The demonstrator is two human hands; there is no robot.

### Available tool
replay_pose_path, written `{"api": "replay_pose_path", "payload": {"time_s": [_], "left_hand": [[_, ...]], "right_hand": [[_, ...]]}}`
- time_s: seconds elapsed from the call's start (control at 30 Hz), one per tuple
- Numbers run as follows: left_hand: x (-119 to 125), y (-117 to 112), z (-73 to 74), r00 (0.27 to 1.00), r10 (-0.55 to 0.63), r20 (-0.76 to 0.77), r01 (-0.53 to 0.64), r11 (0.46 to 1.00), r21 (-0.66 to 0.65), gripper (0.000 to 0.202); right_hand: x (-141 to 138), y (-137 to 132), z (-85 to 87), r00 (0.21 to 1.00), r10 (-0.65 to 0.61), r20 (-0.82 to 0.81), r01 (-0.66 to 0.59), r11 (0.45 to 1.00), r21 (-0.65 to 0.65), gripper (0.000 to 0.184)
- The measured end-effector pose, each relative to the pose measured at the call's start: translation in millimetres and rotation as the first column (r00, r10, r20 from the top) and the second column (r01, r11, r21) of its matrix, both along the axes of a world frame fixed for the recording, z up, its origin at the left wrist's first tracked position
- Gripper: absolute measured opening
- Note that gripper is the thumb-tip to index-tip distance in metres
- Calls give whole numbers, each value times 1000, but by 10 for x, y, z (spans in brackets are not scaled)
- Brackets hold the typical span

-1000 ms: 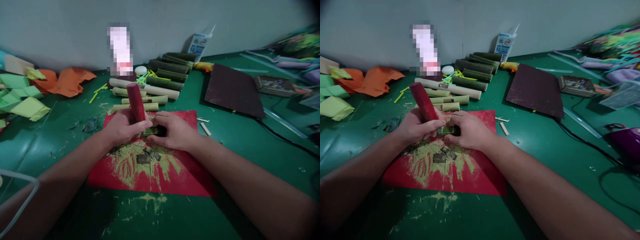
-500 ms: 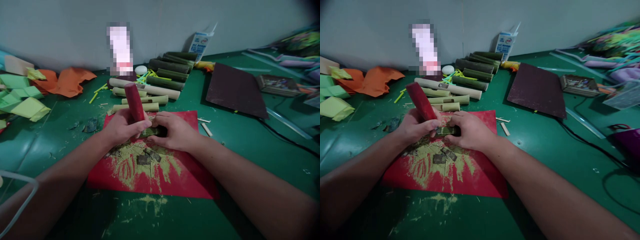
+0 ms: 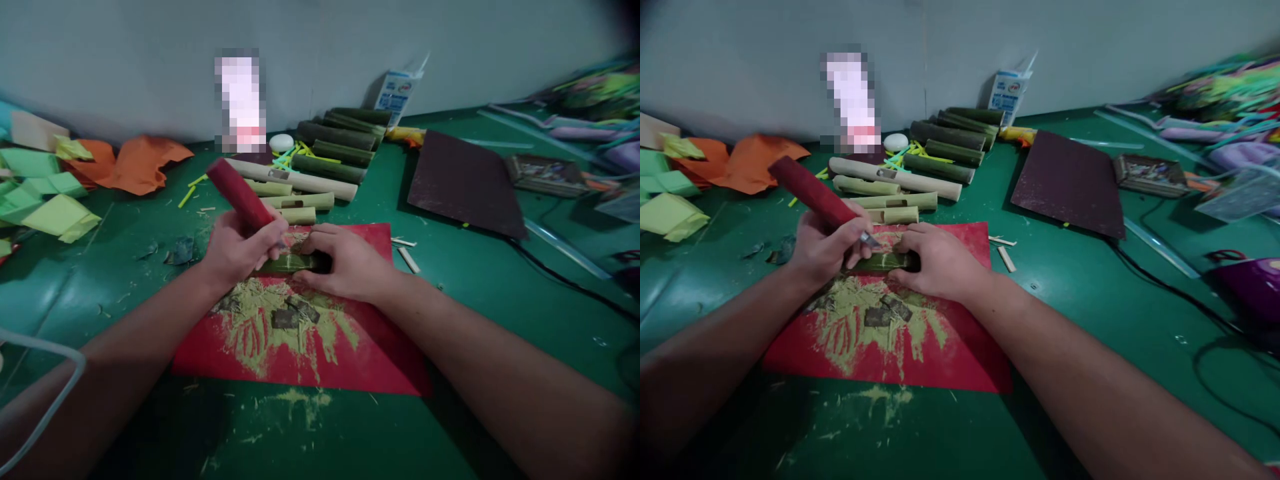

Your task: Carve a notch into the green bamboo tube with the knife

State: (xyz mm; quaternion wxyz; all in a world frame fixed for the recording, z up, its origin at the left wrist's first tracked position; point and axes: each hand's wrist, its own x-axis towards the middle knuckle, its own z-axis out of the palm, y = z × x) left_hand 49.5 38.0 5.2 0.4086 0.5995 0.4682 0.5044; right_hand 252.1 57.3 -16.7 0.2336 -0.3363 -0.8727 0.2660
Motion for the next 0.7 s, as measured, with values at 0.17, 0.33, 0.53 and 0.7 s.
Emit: {"api": "replay_pose_path", "payload": {"time_s": [0.17,0.33,0.53,0.7], "left_hand": [[-46,-24,25,982,-183,-58,178,982,-69,23],[-97,-17,11,959,-256,-122,245,965,-93,22],[-102,1,-15,947,-292,-134,282,955,-89,22],[-90,25,-3,941,-313,-131,298,947,-124,21]], "right_hand": [[8,-1,4,1000,12,-18,-12,1000,14,24],[10,14,-26,999,23,-43,-21,999,29,25],[2,25,-35,997,38,-61,-34,998,57,25],[-1,13,-21,999,32,-39,-28,996,79,24]]}}
